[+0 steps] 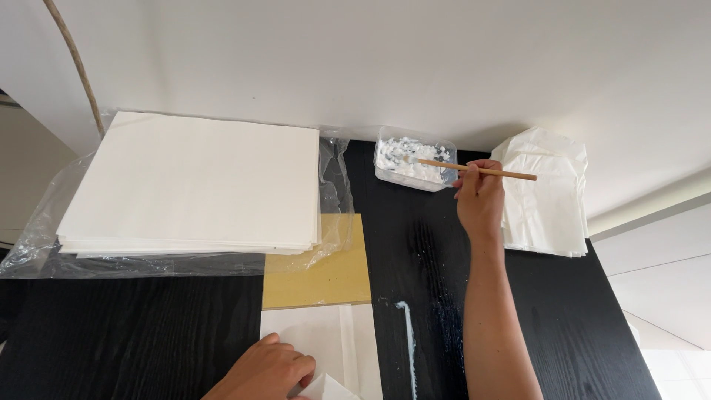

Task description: Folding paper and applying glue with a brush to assemble the bottom of a paper bag.

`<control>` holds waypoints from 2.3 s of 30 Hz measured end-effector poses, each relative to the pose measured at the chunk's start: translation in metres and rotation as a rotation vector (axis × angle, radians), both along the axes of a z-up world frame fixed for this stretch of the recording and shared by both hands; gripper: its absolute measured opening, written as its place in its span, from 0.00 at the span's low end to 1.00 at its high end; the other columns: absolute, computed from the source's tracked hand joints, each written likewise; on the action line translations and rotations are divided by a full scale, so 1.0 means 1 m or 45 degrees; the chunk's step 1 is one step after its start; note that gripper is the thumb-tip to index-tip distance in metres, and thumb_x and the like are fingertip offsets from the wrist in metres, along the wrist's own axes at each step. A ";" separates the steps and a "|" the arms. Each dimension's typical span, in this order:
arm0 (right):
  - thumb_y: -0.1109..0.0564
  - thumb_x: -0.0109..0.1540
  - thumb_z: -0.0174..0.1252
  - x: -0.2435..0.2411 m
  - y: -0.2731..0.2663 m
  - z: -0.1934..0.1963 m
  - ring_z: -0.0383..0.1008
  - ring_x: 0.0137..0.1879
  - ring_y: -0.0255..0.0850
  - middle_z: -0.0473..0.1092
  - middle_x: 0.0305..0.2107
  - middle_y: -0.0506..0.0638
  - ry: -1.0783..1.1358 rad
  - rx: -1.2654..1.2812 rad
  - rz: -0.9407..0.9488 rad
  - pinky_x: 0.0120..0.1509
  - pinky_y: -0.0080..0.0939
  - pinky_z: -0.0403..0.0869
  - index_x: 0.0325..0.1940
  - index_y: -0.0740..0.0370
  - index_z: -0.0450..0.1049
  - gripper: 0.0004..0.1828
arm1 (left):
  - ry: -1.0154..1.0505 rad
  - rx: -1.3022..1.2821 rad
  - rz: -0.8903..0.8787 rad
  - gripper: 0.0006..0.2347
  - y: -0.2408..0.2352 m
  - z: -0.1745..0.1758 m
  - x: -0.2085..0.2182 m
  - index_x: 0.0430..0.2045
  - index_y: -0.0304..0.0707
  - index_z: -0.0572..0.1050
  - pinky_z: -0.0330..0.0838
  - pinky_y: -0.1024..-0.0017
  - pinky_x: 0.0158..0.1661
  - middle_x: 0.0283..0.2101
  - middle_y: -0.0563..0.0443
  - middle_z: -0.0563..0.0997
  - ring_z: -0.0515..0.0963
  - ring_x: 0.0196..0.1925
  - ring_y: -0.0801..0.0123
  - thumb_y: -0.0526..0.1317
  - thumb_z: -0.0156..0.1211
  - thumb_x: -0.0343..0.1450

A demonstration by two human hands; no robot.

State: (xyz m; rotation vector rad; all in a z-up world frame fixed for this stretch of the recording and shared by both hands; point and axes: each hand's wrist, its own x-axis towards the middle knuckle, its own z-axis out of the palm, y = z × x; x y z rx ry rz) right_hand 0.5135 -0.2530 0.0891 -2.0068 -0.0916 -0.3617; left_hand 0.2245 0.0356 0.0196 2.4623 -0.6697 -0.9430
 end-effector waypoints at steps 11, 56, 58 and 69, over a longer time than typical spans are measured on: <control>0.54 0.72 0.41 -0.010 0.005 0.013 0.75 0.34 0.34 0.74 0.34 0.49 0.028 -0.029 -0.029 0.37 0.37 0.75 0.48 0.57 0.64 0.08 | -0.092 -0.031 0.009 0.18 0.002 -0.001 -0.004 0.28 0.50 0.72 0.59 0.67 0.46 0.27 0.57 0.75 0.73 0.30 0.67 0.61 0.61 0.76; 0.52 0.72 0.39 -0.319 0.030 -0.015 0.77 0.27 0.40 0.77 0.28 0.60 -0.260 0.137 0.673 0.27 0.34 0.76 0.46 0.63 0.57 0.10 | -0.269 -0.167 0.248 0.11 0.006 0.032 -0.020 0.28 0.50 0.81 0.65 0.72 0.53 0.25 0.59 0.83 0.83 0.35 0.68 0.50 0.76 0.61; 0.54 0.72 0.39 -0.318 0.031 -0.019 0.76 0.27 0.40 0.76 0.28 0.60 -0.241 0.127 0.682 0.28 0.35 0.77 0.46 0.63 0.57 0.09 | -0.271 -0.166 0.253 0.11 0.004 0.033 -0.022 0.28 0.49 0.81 0.64 0.72 0.54 0.25 0.58 0.83 0.83 0.35 0.68 0.50 0.76 0.62; 0.54 0.72 0.39 -0.303 0.037 -0.029 0.76 0.28 0.39 0.76 0.29 0.58 -0.369 0.064 0.655 0.30 0.35 0.77 0.45 0.62 0.57 0.08 | -0.273 -0.112 0.234 0.10 0.003 0.041 -0.022 0.25 0.48 0.81 0.66 0.71 0.52 0.25 0.56 0.83 0.82 0.34 0.65 0.50 0.73 0.64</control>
